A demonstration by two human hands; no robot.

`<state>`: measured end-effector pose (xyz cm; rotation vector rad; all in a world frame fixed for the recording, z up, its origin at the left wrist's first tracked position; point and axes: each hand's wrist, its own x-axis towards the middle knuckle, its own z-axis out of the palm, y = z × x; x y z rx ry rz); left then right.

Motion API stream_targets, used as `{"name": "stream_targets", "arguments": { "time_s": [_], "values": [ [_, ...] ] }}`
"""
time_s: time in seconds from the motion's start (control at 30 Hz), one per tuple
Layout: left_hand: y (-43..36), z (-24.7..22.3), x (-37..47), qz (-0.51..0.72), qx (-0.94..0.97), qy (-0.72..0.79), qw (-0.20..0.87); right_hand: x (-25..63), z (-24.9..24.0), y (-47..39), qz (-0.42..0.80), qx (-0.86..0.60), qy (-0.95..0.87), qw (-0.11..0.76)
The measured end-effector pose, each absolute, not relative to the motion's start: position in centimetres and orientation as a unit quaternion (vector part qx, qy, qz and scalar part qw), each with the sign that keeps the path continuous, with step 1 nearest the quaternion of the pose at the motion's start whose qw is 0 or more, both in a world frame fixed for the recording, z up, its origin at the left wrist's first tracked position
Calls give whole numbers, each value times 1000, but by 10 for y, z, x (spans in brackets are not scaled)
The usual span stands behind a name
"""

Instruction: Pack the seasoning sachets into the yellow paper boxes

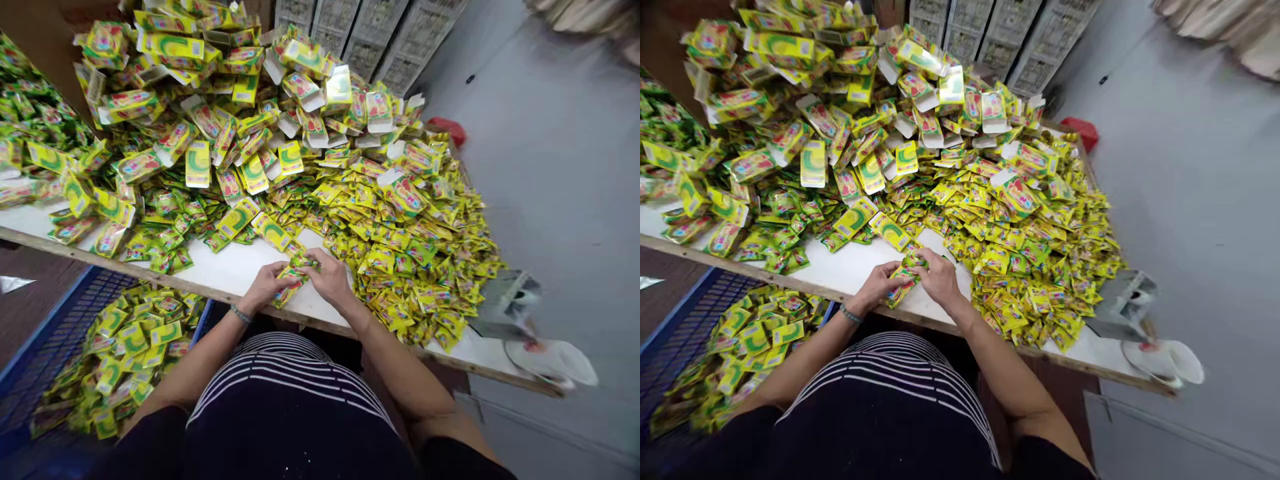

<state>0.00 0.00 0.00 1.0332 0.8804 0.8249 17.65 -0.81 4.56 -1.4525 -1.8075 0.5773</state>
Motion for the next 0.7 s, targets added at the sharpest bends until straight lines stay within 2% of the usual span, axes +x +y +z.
{"name": "stream_targets", "arguments": {
  "time_s": [0.2,0.4,0.53,0.7],
  "values": [
    [-1,1,2,377,444,386,716,180,35,-9,277,-630,-567,452],
    [-4,-1,-2,386,423,387,723,174,33,-9,359,-618,-503,486],
    [-5,-2,-2,389,432,378,720,175,36,-4,376,-617,-486,491],
    [-6,-3,-4,391,381,359,757,180,35,-1,346,-609,-548,457]
  ]
}}
